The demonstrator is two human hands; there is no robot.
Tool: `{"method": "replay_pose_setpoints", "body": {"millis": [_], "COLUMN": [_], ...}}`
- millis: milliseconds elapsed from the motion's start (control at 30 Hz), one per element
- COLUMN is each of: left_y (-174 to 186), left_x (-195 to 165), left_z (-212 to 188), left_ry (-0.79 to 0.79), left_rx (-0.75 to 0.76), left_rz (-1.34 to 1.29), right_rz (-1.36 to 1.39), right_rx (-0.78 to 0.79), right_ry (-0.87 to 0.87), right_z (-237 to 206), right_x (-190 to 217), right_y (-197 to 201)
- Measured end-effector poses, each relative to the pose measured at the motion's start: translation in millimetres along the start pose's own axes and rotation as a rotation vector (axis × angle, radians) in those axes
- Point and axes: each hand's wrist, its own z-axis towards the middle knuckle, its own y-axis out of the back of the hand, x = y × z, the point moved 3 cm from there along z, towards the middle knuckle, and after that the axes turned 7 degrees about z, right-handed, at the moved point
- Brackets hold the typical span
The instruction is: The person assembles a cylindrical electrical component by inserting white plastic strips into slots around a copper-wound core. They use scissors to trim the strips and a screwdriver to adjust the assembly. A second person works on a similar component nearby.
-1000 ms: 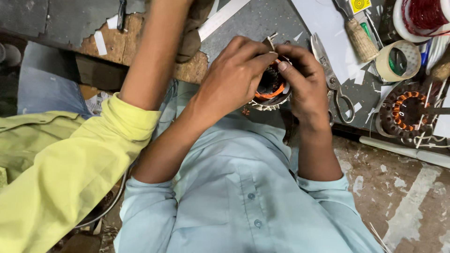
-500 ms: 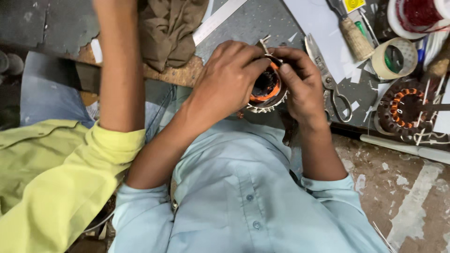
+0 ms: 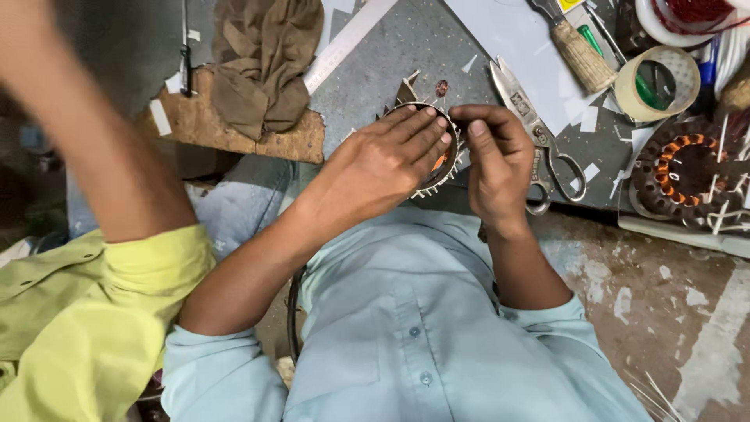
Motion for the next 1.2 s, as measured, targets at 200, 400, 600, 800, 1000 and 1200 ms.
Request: {"method": "replay_pose_setpoints", "body": {"millis": [200, 400, 600, 800, 1000, 1200], "left_y": [26.3, 19.4, 5.5, 17.8, 17.1, 21.3], "left_x": [16.2, 7.9, -3.0, 3.6, 4.6, 4.7], "left_z": [0.7, -5.2, 5.0, 9.5, 16.7, 36.7], "left_ry": [0.184, 0.249, 0.137, 0.104, -0.085, -0.201], "left_rx": [-0.069, -0.105, -0.051, -0.025, -0.06, 0.04], "left_rz": [-0.311, -0.107, -0.089, -0.11, -0.15, -0.111], "right_rz": [0.059, -0.191, -0.312, -0.391, -0.483, -0.423], "right_rx": [-0.029, -0.054, -0.036, -0.014, -0.124, -0.136], "right_ry": [0.066, 0.159, 0.161, 0.206, 0.255, 0.229], "right_z": [-4.0, -11.6, -19.7, -24.8, -26.5, -23.1], "right_x": [4.4, 17.7, 14.2, 7.2, -9.3, -11.2], "right_y": [3.4, 7.9, 4.8, 13.6, 35.0, 47.5]}}
